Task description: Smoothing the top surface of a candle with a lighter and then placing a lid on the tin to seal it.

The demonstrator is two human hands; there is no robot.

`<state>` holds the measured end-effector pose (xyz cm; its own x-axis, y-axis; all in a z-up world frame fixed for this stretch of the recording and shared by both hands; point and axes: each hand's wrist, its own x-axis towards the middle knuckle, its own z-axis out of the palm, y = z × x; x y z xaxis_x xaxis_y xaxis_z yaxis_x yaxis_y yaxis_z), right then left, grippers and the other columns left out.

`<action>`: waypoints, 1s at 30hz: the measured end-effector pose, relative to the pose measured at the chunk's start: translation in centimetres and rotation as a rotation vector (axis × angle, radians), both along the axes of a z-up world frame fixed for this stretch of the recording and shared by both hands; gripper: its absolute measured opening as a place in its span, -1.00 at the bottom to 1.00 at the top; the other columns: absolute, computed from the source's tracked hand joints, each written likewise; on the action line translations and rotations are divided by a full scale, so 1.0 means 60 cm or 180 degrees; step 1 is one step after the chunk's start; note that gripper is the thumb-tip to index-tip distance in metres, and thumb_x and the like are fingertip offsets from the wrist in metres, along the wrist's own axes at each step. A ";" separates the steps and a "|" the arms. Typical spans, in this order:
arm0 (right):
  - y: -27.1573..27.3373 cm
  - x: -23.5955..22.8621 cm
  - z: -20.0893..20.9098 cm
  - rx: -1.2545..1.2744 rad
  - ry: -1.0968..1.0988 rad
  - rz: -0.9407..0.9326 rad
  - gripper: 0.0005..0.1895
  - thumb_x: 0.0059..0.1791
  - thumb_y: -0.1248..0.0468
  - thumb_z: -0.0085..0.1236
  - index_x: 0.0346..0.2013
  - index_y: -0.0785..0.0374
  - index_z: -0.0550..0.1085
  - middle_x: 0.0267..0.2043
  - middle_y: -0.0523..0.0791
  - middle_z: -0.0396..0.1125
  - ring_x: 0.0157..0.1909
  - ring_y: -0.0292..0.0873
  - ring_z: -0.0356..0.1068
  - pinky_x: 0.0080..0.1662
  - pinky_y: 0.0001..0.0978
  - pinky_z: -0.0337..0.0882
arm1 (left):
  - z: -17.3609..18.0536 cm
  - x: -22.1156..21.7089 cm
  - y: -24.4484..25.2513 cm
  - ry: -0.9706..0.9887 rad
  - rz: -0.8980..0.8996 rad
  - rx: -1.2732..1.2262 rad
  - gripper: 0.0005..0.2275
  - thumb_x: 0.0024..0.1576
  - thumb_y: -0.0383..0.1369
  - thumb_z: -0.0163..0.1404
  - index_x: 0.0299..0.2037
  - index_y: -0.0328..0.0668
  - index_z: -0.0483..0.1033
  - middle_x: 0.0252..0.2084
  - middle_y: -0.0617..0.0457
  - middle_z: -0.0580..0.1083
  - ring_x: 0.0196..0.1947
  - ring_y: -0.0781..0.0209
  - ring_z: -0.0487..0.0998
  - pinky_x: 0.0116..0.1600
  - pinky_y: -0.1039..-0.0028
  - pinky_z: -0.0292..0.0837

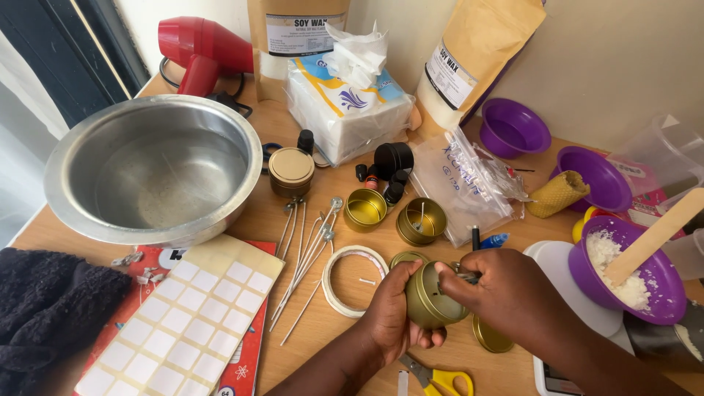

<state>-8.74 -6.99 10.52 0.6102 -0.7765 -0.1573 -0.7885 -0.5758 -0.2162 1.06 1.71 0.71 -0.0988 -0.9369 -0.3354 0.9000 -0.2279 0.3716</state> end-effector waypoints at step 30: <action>0.007 0.006 0.038 0.0221 0.0554 -0.0027 -0.33 -0.11 -0.32 0.01 -0.80 0.12 0.14 -0.73 -0.19 -0.10 -0.64 -0.28 0.00 -0.46 -0.32 -0.06 | 0.002 -0.002 0.000 -0.0069 -0.0088 -0.0125 -0.55 0.14 -0.02 -0.34 -0.18 -0.31 0.37 -0.52 -0.17 0.42 -0.81 0.10 0.38 -0.82 0.62 0.10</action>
